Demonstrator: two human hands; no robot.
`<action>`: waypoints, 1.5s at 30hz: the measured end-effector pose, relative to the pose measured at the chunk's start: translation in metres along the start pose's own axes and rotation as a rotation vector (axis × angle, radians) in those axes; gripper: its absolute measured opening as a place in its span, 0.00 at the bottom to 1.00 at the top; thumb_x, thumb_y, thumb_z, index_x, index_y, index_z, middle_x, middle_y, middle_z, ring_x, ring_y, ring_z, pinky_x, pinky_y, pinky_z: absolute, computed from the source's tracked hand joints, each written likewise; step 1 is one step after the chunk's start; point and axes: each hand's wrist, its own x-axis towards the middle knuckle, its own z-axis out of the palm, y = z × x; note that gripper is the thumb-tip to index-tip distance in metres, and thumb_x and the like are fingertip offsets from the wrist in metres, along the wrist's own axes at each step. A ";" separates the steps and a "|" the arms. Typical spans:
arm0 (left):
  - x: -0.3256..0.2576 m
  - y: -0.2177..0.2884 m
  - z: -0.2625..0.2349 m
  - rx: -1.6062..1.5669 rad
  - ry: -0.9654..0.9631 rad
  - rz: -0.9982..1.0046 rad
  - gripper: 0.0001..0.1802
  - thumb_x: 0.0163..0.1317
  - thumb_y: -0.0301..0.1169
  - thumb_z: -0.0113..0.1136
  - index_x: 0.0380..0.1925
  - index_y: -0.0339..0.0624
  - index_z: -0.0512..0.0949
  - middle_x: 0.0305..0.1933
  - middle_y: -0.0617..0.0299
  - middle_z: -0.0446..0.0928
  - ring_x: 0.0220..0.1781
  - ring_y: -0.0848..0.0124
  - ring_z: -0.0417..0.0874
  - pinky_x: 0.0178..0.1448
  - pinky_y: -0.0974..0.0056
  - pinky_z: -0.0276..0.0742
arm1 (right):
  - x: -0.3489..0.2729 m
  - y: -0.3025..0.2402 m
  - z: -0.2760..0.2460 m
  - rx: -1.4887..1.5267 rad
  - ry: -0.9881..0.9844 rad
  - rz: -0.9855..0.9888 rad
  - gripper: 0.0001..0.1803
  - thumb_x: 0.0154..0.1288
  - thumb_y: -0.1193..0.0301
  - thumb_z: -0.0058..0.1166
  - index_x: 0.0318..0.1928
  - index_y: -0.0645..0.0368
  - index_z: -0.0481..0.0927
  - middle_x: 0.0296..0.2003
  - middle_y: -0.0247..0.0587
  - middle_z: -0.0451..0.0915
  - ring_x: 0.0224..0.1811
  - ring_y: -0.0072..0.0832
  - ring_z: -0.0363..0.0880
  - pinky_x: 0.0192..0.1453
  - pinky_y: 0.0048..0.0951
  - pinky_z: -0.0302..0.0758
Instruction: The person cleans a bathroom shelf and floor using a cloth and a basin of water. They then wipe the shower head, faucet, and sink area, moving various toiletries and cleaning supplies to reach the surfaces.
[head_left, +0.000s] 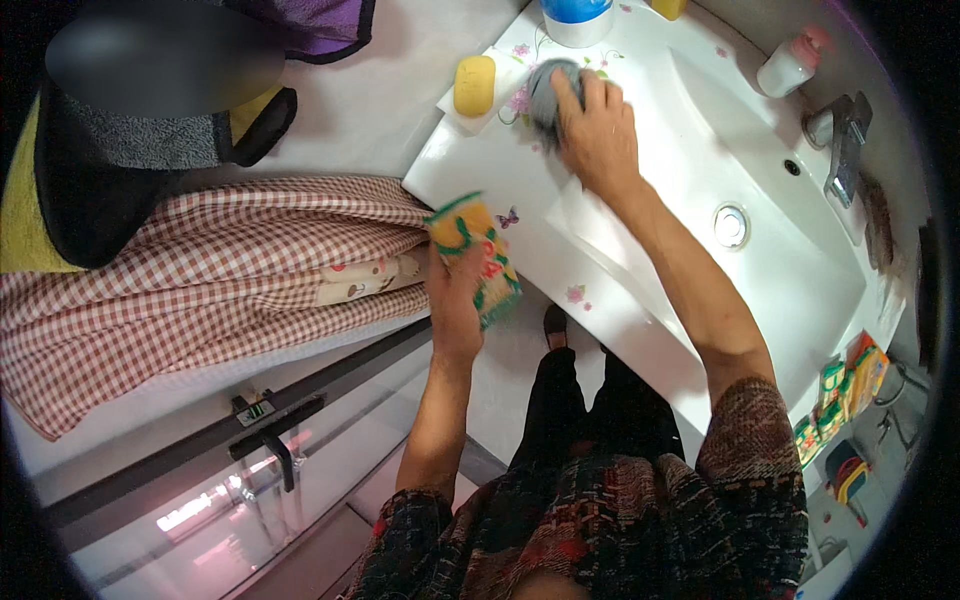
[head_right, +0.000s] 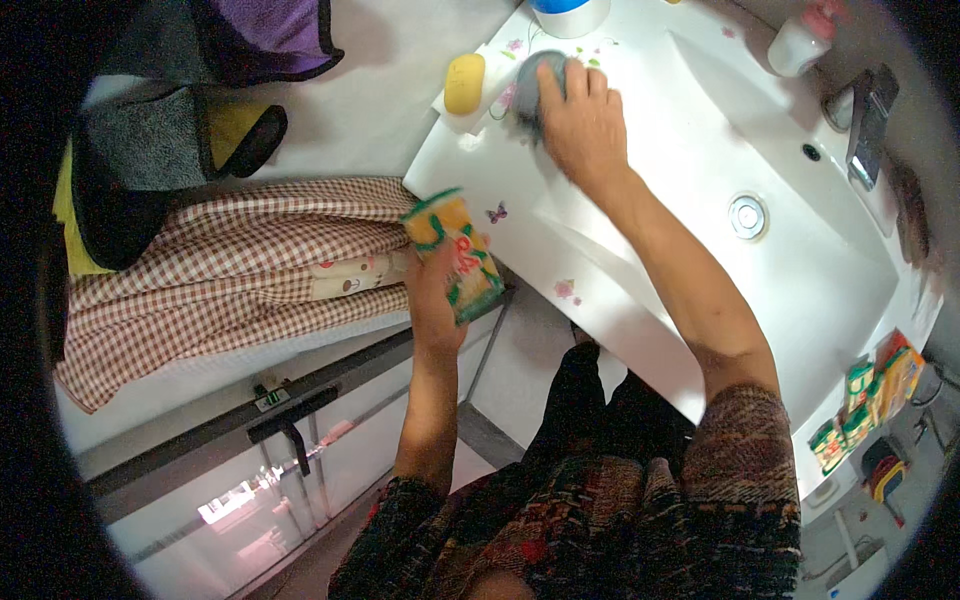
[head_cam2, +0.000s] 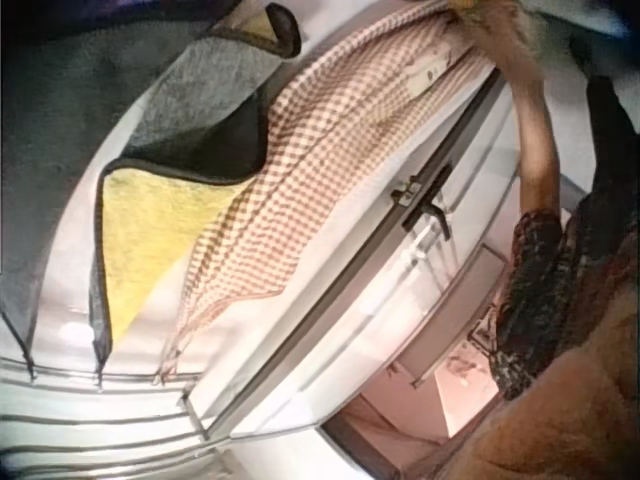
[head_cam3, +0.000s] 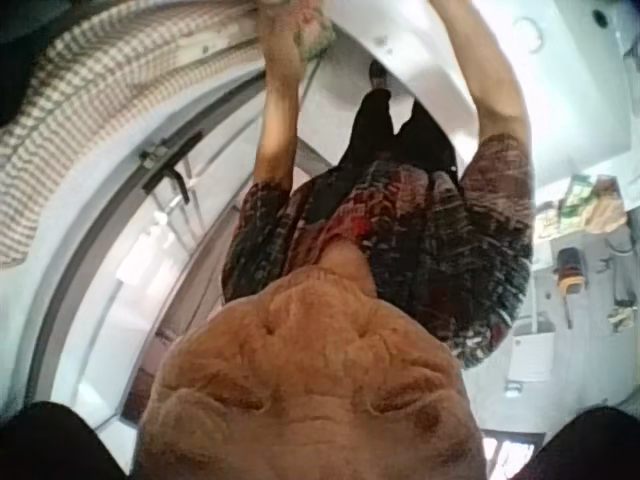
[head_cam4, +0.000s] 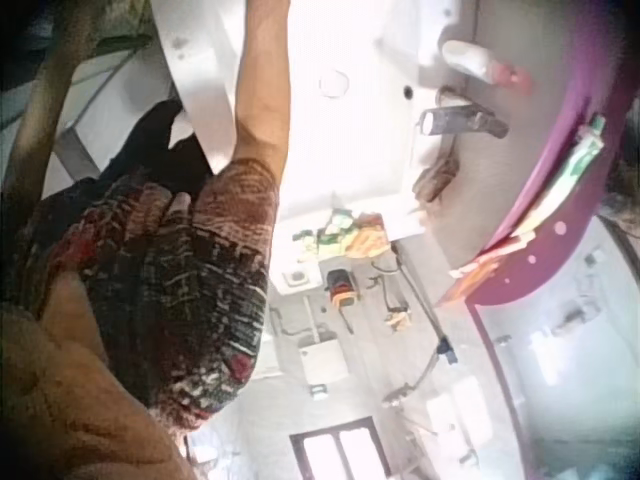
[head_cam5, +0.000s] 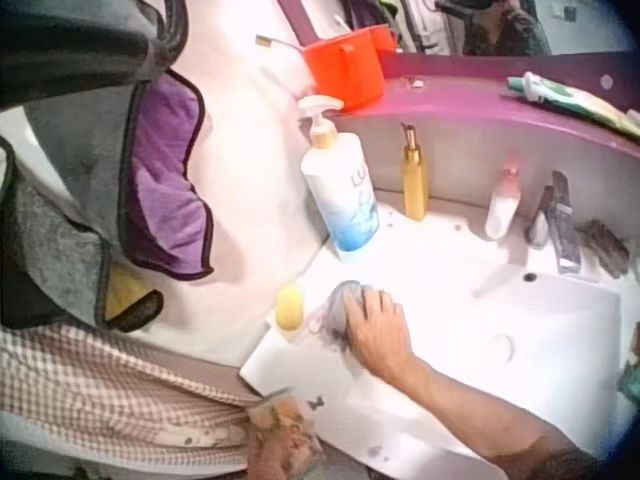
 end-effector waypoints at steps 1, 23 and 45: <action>0.004 0.004 -0.007 0.021 0.057 0.023 0.18 0.64 0.31 0.50 0.53 0.39 0.65 0.47 0.60 0.73 0.46 0.71 0.76 0.47 0.65 0.75 | -0.015 -0.010 0.000 0.010 -0.008 -0.055 0.27 0.51 0.77 0.50 0.56 0.59 0.69 0.47 0.48 0.68 0.46 0.41 0.68 0.41 0.37 0.69; 0.012 0.010 -0.043 0.246 0.071 0.076 0.20 0.64 0.35 0.45 0.53 0.37 0.68 0.48 0.54 0.77 0.43 0.67 0.80 0.43 0.61 0.78 | -0.115 -0.083 -0.069 0.009 -0.223 -0.049 0.31 0.55 0.71 0.52 0.62 0.51 0.66 0.56 0.46 0.64 0.53 0.33 0.66 0.45 0.30 0.65; -0.038 -0.042 -0.001 -0.293 -0.466 -0.524 0.26 0.65 0.46 0.47 0.56 0.38 0.66 0.54 0.49 0.73 0.52 0.58 0.75 0.48 0.51 0.77 | -0.346 -0.013 -0.265 -0.562 -0.312 0.991 0.47 0.55 0.66 0.59 0.71 0.43 0.47 0.67 0.55 0.47 0.69 0.53 0.45 0.63 0.59 0.50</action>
